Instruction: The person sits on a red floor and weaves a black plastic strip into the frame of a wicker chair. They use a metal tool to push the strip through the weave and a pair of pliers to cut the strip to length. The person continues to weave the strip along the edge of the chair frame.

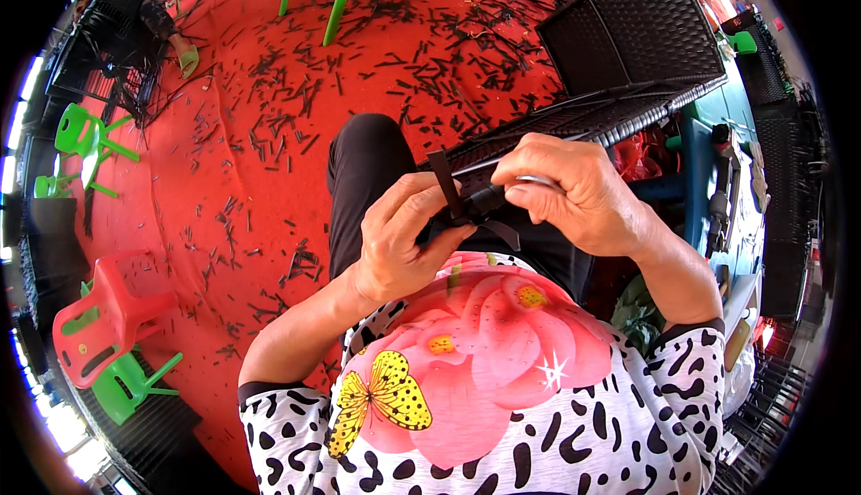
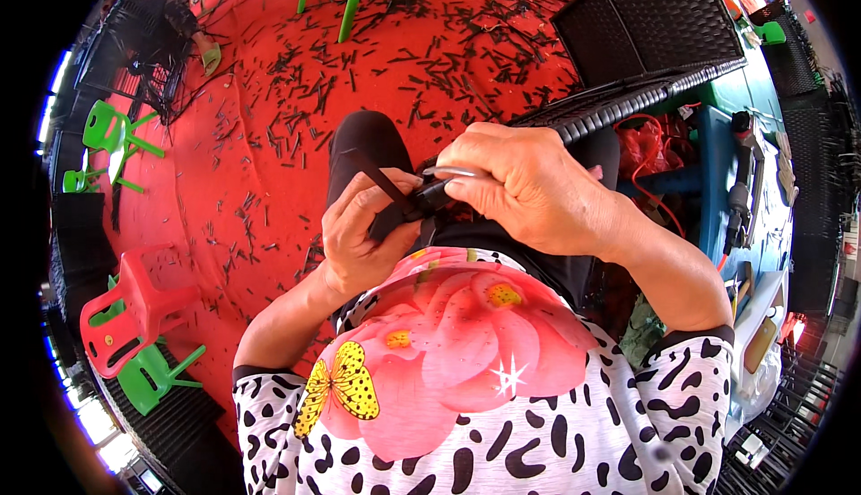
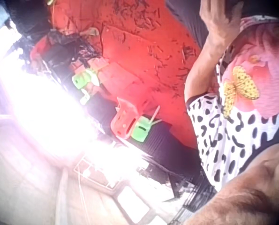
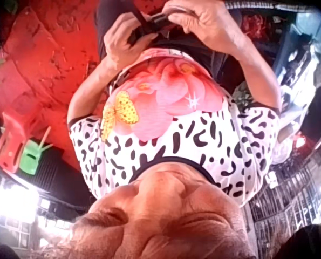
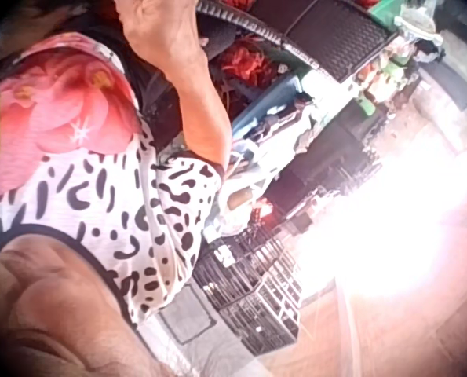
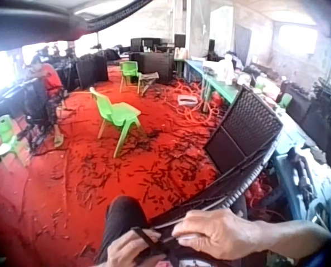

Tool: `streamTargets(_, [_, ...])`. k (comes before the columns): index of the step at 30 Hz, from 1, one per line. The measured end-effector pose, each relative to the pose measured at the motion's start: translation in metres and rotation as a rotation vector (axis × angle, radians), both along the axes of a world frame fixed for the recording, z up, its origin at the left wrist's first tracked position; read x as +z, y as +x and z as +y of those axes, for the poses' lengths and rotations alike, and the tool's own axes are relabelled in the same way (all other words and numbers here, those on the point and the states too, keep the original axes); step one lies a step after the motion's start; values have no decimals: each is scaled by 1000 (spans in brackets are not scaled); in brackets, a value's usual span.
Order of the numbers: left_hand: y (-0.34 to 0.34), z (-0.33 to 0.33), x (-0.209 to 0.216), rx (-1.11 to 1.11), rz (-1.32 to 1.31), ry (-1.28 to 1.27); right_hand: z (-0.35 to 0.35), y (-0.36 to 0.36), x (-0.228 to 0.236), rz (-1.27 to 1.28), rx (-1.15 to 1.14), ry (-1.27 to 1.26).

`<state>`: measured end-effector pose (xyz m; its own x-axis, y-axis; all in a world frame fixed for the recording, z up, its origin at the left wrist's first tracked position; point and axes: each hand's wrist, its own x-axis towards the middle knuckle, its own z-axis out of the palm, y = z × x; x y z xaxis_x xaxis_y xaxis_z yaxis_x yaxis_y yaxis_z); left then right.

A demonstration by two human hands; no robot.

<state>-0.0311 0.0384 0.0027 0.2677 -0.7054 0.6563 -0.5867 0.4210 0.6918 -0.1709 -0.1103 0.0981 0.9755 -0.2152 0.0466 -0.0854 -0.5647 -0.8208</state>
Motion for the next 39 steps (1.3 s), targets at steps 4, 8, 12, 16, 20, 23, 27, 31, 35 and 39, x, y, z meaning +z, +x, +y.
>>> streamTargets(4, [2, 3, 3, 21, -43, -16, -2, -3, -2, 21, -49, 23])
streamTargets(8, [6, 5, 9, 8, -92, 39, -4, -2, -1, 54, -40, 32])
streamTargets(12, [13, 2, 18, -35, -159, 86, -6, 2, 0, 95, -21, 43])
streamTargets(16, [14, 5, 19, -55, -91, 163, -7, 6, 1, 102, 23, -18])
streamTargets(20, [24, -2, 21, -152, -62, 190, -10, 10, 4, 127, 54, -53])
streamTargets(23, [31, -4, 26, -261, 54, 303, -10, 12, 3, 174, 10, 66])
streamTargets(27, [41, -8, 30, -353, 117, 367, -11, 16, 3, 284, -106, 307])
streamTargets(31, [50, -15, 25, -510, 458, 490, -18, 23, 2, 175, -131, 357])
streamTargets(35, [62, -16, 13, -572, 794, 392, -28, 44, -2, 76, -128, 295])
streamTargets(39, [73, -20, 7, -466, 858, 293, -45, 75, -1, 39, -115, 208])
